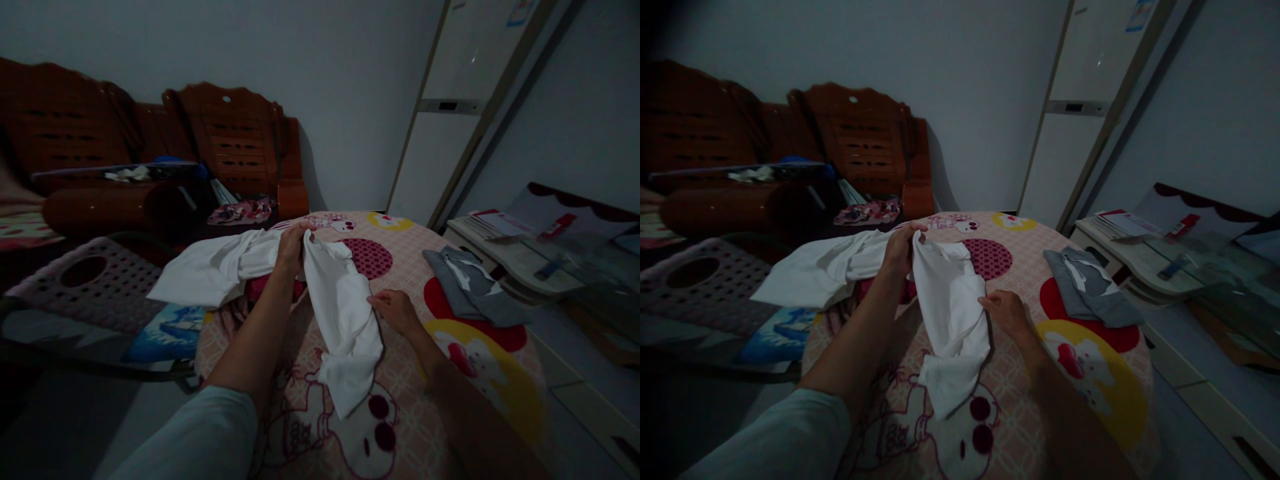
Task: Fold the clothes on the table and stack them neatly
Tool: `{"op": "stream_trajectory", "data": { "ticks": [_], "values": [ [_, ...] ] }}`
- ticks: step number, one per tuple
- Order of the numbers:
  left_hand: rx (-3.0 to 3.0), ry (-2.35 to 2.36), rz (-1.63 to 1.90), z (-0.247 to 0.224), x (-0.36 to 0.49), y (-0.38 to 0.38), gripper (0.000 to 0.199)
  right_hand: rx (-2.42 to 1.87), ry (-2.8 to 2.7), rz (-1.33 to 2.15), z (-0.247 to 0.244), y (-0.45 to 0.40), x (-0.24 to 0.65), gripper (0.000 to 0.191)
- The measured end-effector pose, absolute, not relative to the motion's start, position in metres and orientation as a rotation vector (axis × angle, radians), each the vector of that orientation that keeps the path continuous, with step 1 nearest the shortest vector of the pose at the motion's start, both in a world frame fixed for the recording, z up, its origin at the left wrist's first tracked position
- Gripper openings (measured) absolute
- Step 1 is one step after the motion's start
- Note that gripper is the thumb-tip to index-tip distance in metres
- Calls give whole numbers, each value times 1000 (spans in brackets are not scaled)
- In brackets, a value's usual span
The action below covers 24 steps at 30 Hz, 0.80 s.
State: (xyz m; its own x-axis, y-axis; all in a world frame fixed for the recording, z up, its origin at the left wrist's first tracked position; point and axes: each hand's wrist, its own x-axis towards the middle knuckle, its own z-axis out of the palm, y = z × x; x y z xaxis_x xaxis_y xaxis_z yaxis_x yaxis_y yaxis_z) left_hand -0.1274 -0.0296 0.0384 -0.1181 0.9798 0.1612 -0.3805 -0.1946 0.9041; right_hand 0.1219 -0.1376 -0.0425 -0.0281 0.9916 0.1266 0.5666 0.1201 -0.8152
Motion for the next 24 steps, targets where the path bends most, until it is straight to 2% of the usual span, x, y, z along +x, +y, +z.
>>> {"op": "stream_trajectory", "data": {
  "ticks": [4, 8, 12, 14, 16, 22, 24],
  "values": [
    [1126, 1029, 1647, 42, -133, -31, 17, -1568, -2025, 372, -46, -141, 112, 23],
    [1261, 1179, 1603, 42, -137, -31, 19, -1484, -2107, -51, -49, -145, 101, 15],
    [1364, 1215, 1569, 39, -141, -27, 15, -1303, -2055, -175, -48, -146, 97, 19],
    [1405, 1221, 1557, 37, -145, -24, 15, -1099, -2023, -79, -43, -150, 90, 19],
    [1435, 1240, 1549, 34, -150, -21, 15, -893, -2010, 160, -35, -158, 79, 19],
    [1515, 1290, 1473, 29, -158, -16, 18, -621, -2156, 1332, -28, -183, 51, 23],
    [1579, 1305, 1432, 28, -158, -15, 17, -787, -2066, 1298, -32, -179, 53, 27]
  ]
}}
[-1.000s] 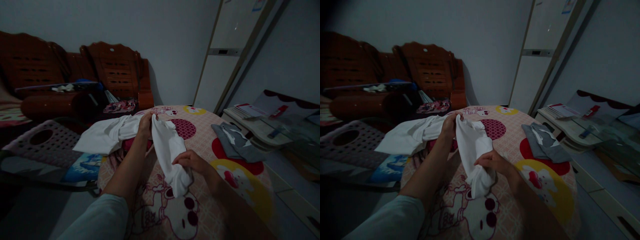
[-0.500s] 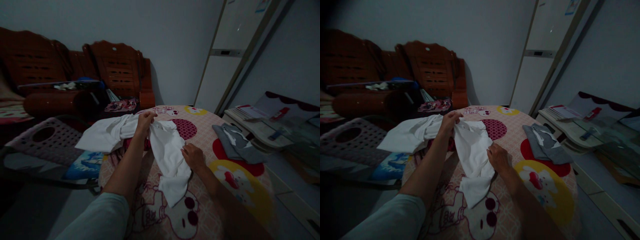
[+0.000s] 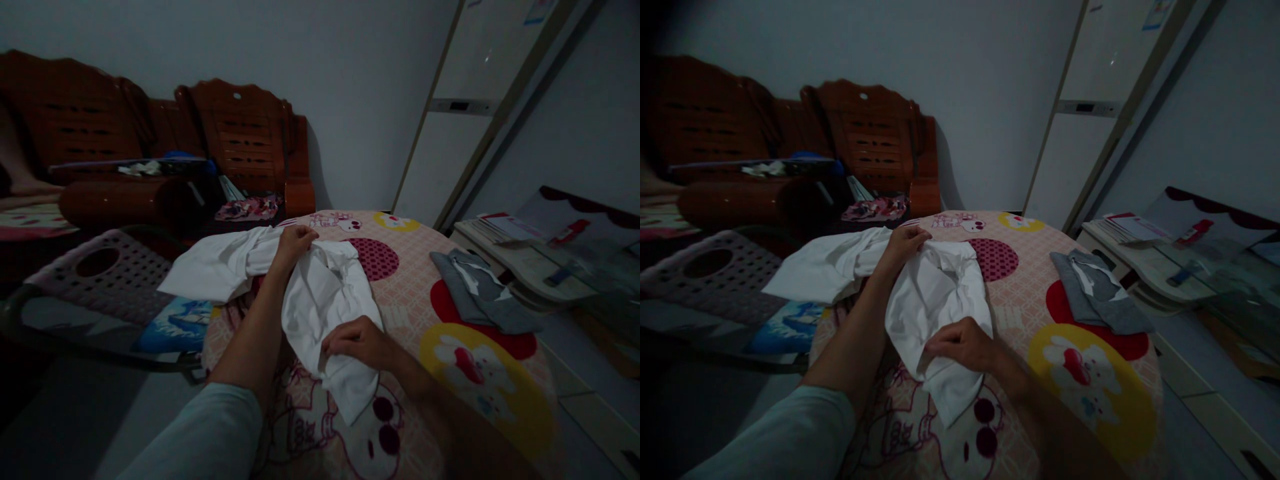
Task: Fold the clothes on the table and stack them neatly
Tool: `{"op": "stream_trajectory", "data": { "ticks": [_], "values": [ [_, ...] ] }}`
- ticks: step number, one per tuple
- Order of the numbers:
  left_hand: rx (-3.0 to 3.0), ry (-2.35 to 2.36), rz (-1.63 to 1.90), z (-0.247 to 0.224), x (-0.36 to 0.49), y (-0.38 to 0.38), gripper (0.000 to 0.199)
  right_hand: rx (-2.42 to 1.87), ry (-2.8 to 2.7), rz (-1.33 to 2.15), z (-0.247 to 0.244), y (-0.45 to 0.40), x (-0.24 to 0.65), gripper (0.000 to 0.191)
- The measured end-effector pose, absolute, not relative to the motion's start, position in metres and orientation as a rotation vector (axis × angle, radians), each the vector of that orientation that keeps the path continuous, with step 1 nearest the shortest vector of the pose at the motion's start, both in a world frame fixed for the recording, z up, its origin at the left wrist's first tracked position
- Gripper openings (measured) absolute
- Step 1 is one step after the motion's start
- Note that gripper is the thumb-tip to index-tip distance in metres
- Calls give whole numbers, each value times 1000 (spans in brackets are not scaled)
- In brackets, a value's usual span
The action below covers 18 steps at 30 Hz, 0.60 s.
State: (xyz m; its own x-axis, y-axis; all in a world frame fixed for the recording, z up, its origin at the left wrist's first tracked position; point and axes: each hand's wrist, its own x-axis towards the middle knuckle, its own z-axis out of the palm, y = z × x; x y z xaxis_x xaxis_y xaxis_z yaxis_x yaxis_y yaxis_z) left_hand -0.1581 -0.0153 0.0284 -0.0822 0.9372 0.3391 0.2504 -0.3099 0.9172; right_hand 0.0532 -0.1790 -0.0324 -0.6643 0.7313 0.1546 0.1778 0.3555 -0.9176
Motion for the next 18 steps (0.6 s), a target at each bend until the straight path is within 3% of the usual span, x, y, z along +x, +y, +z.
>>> {"op": "stream_trajectory", "data": {
  "ticks": [4, 7, 13, 18],
  "values": [
    [1674, 1391, 1385, 29, -155, -15, 12, -1185, -1975, 535, -41, -159, 70, 22],
    [1767, 1453, 1314, 28, -151, -16, 11, -1423, -2149, 158, -45, -149, 76, 17],
    [1826, 1453, 1282, 30, -146, -21, 13, -1687, -2081, 92, -48, -135, 79, 22],
    [1799, 1472, 1307, 35, -148, -22, 9, -1831, -1380, 53, -37, -111, 155, 19]
  ]
}}
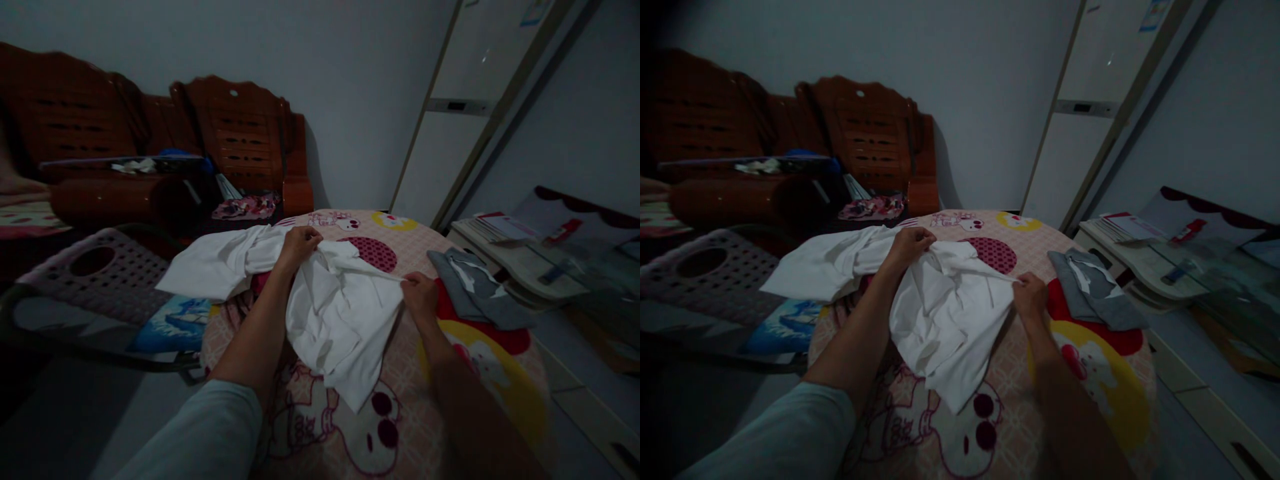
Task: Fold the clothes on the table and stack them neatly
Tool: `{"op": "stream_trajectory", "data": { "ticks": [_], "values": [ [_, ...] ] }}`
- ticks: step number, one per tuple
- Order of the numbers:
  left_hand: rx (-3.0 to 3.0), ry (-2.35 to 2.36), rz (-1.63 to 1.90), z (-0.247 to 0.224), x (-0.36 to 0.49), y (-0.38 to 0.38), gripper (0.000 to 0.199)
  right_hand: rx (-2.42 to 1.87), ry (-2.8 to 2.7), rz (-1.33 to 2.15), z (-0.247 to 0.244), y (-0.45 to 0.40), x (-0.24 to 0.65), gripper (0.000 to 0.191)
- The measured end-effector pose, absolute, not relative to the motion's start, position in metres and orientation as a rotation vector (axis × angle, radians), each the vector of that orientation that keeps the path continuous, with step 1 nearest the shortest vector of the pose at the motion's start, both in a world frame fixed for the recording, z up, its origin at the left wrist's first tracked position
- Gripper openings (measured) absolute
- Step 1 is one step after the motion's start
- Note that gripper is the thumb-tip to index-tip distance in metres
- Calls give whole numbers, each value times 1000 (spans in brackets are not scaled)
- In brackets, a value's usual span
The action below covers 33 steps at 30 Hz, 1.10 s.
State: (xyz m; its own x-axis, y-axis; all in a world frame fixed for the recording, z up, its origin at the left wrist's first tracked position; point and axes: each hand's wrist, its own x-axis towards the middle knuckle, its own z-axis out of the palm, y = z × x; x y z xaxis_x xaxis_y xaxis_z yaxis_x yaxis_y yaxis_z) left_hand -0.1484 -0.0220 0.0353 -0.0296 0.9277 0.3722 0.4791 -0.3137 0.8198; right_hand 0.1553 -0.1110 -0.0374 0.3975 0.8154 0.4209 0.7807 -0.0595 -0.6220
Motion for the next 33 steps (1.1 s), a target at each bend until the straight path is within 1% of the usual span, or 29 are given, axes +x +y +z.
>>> {"op": "stream_trajectory", "data": {
  "ticks": [3, 5, 7, 10, 13, 15, 17, 20, 22, 24, 27, 31, 33],
  "values": [
    [1773, 1454, 1300, 34, -152, -21, 7, -1885, -962, -111, -37, -108, 220, 21],
    [1792, 1442, 1238, 31, -155, -21, 6, -1947, -838, -115, -40, -111, 250, 22],
    [1860, 1428, 1139, 27, -157, -20, 3, -1993, -830, -113, -45, -114, 261, 24],
    [2014, 1452, 1031, 26, -157, -20, 7, -1974, -1027, -134, -51, -114, 249, 29],
    [2166, 1551, 1054, 30, -149, -22, 11, -1814, -1404, -167, -54, -109, 221, 35],
    [2241, 1546, 1034, 32, -138, -25, 8, -1687, -1663, -187, -59, -105, 204, 38],
    [2296, 1496, 905, 31, -127, -28, 6, -1644, -1859, -192, -65, -103, 192, 39],
    [2327, 1468, 606, 21, -115, -33, 16, -1721, -2030, -204, -72, -103, 182, 37],
    [2341, 1478, 436, 12, -112, -36, 21, -1768, -2093, -228, -73, -103, 180, 33],
    [2390, 1506, 353, 2, -110, -36, 17, -1778, -2125, -242, -72, -102, 178, 26],
    [2437, 1587, 397, -8, -110, -33, 4, -1764, -2002, -198, -67, -98, 179, 24],
    [2350, 1624, 554, -11, -115, -24, 6, -1823, -1597, -128, -61, -96, 192, 29],
    [2243, 1689, 725, -9, -120, -18, 8, -1885, -1361, -102, -59, -97, 202, 31]
  ]
}}
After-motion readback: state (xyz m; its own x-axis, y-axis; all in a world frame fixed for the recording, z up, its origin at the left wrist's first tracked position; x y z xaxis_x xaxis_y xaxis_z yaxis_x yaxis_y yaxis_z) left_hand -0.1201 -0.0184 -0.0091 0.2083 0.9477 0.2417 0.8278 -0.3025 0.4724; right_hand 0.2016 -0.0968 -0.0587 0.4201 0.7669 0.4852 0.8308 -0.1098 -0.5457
